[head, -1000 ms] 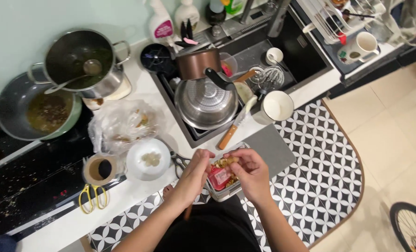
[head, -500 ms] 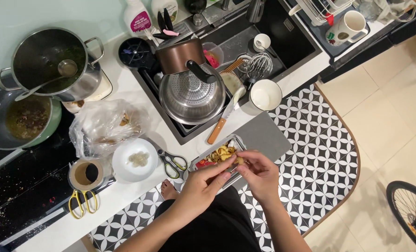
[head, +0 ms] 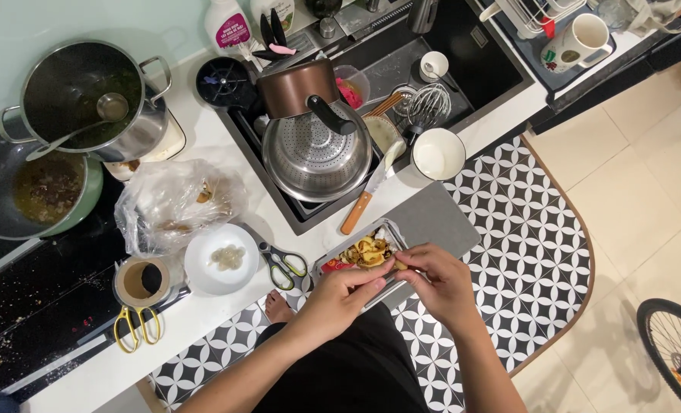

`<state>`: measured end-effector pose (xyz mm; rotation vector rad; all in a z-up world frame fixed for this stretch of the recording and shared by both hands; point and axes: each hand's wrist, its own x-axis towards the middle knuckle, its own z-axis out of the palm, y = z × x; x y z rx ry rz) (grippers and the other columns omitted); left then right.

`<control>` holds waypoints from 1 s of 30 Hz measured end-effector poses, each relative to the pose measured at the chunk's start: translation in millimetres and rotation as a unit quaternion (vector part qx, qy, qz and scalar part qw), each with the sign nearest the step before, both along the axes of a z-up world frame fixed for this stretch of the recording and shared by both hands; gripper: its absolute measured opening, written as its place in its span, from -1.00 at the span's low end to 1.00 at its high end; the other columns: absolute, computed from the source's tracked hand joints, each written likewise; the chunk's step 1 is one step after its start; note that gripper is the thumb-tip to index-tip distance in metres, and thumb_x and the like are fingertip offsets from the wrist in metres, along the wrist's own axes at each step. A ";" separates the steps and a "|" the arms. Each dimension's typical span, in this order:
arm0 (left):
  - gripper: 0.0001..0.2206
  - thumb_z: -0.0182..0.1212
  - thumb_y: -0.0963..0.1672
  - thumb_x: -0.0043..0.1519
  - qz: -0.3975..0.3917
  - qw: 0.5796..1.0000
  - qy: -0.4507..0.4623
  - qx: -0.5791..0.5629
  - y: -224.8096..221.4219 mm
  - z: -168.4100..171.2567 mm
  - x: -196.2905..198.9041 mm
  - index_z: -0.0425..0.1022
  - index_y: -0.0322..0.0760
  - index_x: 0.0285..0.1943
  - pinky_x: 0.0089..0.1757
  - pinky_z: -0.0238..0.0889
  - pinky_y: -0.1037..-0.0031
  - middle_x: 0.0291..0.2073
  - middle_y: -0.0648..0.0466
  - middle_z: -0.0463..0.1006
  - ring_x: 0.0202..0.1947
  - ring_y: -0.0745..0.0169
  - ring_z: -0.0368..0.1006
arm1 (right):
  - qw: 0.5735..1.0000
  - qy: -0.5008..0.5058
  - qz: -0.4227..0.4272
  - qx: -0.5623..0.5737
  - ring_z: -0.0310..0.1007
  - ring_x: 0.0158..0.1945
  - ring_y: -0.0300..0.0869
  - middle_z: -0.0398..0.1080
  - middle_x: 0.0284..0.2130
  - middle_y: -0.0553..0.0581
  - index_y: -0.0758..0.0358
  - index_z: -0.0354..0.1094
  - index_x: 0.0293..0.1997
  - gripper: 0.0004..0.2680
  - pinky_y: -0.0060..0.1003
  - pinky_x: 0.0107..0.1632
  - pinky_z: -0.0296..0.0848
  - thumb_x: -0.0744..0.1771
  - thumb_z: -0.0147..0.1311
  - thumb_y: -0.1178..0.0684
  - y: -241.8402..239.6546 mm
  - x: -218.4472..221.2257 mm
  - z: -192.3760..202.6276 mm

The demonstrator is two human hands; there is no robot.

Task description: Peeling longan fruits and placing the edible part into a bowl while discarding the shells and seeds.

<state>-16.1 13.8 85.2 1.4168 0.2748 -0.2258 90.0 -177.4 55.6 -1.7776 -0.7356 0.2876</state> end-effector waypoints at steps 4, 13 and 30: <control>-0.66 0.15 -0.14 0.35 0.021 1.000 -0.004 -0.011 -8.7 -24.2 2.8 0.48 -0.36 0.29 0.10 0.30 0.60 0.13 0.03 0.64 0.08 0.50 0.49 | 0.999 -0.041 0.014 0.016 0.49 -0.24 -0.31 0.54 -0.16 0.12 0.34 0.51 -0.05 -0.81 -0.48 -0.35 0.36 0.26 0.29 0.27 4.7 -1.2 0.8; -0.65 0.08 -0.13 0.37 0.060 0.998 -0.005 0.016 -22.7 -38.5 17.5 0.46 -0.33 0.32 0.10 0.31 0.60 0.13 0.02 0.63 0.09 0.46 0.51 | 0.995 -0.027 -0.094 0.027 0.59 -0.23 -0.24 0.52 -0.18 0.21 0.44 0.46 -0.07 -0.84 -0.46 -0.22 0.59 0.28 0.26 0.29 14.7 -16.4 -24.7; -0.57 0.11 -0.06 0.40 -0.005 0.973 0.195 0.122 -19.6 -244.8 23.3 0.25 -0.24 0.43 -0.05 0.37 0.45 -0.02 -0.04 0.60 -0.09 0.26 0.55 | 0.880 0.397 -0.174 0.196 0.57 -0.10 -0.12 0.49 -0.13 0.20 0.36 0.37 0.06 -0.81 -0.19 0.04 0.59 0.35 0.10 0.22 -10.5 -14.5 -130.8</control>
